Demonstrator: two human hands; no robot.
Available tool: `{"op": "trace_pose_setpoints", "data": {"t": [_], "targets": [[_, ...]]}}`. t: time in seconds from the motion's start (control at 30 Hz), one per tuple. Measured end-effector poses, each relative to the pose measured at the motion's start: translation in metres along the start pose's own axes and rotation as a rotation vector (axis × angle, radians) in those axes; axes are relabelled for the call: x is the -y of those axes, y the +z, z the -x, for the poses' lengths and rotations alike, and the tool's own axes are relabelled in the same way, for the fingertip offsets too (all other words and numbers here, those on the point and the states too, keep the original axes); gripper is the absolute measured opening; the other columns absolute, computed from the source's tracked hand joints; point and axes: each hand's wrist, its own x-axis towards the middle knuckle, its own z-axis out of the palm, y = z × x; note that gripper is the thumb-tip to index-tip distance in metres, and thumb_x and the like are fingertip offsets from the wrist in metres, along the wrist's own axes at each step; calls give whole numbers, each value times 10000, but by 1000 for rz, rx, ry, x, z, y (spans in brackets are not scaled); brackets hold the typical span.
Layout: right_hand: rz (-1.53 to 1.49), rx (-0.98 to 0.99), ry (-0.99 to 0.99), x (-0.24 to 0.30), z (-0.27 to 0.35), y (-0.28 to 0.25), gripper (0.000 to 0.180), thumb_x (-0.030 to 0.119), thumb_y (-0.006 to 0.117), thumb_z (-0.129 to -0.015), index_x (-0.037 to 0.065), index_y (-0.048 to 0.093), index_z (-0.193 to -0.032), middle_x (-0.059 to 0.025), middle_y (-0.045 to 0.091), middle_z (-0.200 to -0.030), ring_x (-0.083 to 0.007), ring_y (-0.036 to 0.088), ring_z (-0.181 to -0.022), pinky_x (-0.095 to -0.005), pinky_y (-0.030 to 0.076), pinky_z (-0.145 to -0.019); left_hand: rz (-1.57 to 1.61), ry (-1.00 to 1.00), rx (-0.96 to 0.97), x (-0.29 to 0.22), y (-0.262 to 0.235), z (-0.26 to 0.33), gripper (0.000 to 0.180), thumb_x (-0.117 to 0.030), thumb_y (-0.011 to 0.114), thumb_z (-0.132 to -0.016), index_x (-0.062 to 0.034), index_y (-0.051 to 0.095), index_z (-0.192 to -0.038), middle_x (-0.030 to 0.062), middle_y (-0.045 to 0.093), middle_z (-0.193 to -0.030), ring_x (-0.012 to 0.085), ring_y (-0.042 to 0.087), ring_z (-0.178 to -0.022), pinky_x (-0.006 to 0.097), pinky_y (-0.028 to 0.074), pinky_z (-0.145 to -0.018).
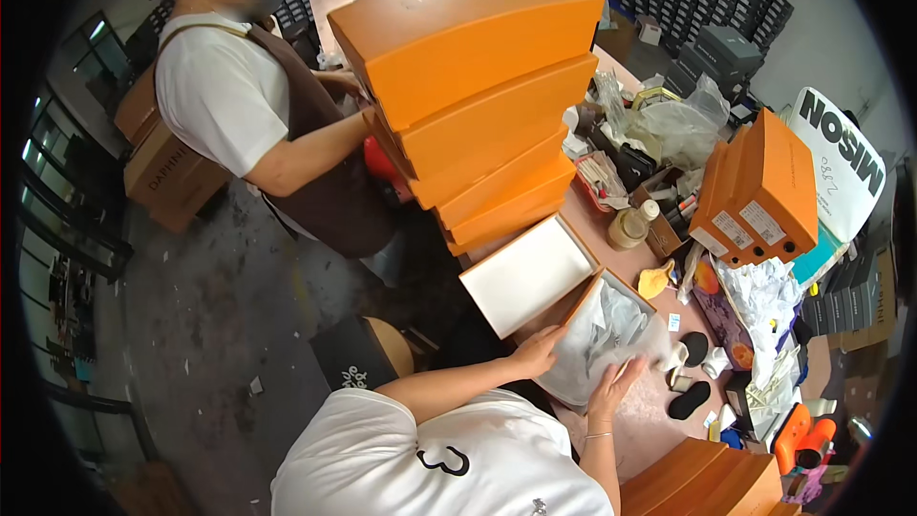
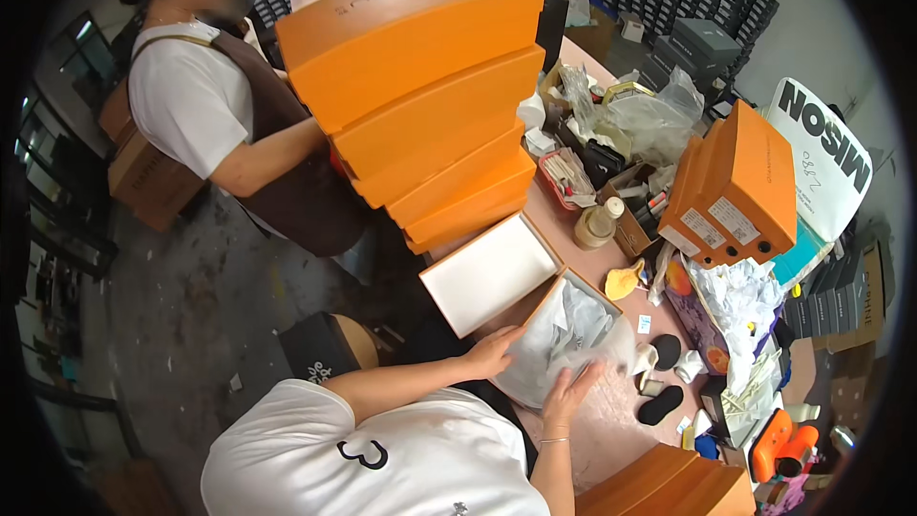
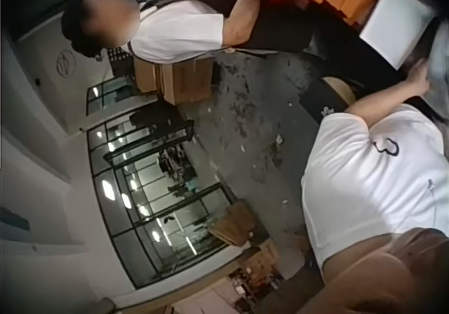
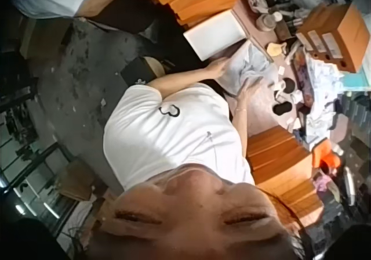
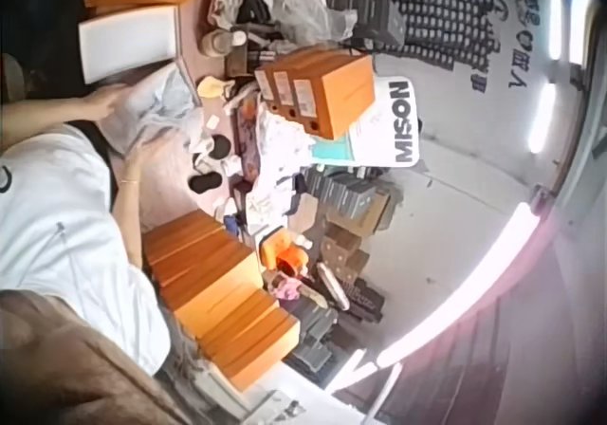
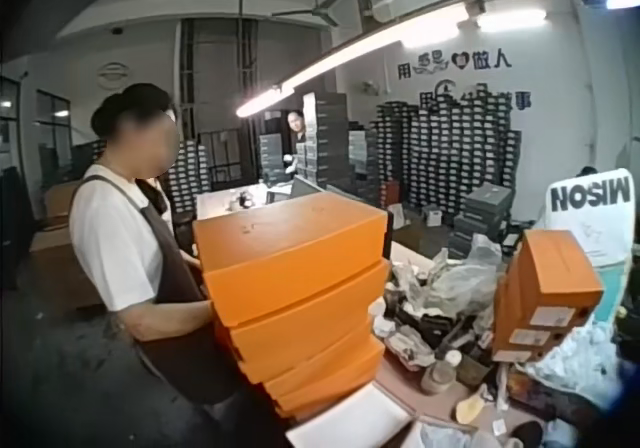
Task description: Wrapping high-heeled shoes in tissue paper, placing them into dust bags, and then packing them into retail boxes.
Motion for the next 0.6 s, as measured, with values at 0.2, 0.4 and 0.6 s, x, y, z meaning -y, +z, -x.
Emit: {"op": "trace_pose_setpoints", "data": {"t": [0.2,0.4,0.6], "targets": [[-23,733,-87,47,-50,-3,522,319,565,-927,17,464,-1342,-257,466,-1343,-377,441,-1257,-428,335,-1060,198,-193,-245,-2,-29,-19,341,-125,516,-914,27,509,-1218,194,591,-1137,281,572,-1058,360,452,-917],[282,162,-87,53,-82,-52,559,234,635,-879,19,429,-1352,-238,473,-1313,-342,506,-1193,-434,424,-976,-264,-129,-94,63,-59,-28,410,-126,623,-865,-13,496,-1239,190,581,-1123,304,589,-988,388,477,-823],[656,593,-259,42,-41,27,920,424,732,-748,64,258,-1449,-244,307,-1445,-399,258,-1360,-554,221,-1088,-353,29,160,53,-53,-45,348,-71,588,-835,10,526,-1168,209,585,-1038,377,578,-935,400,481,-799]]}}
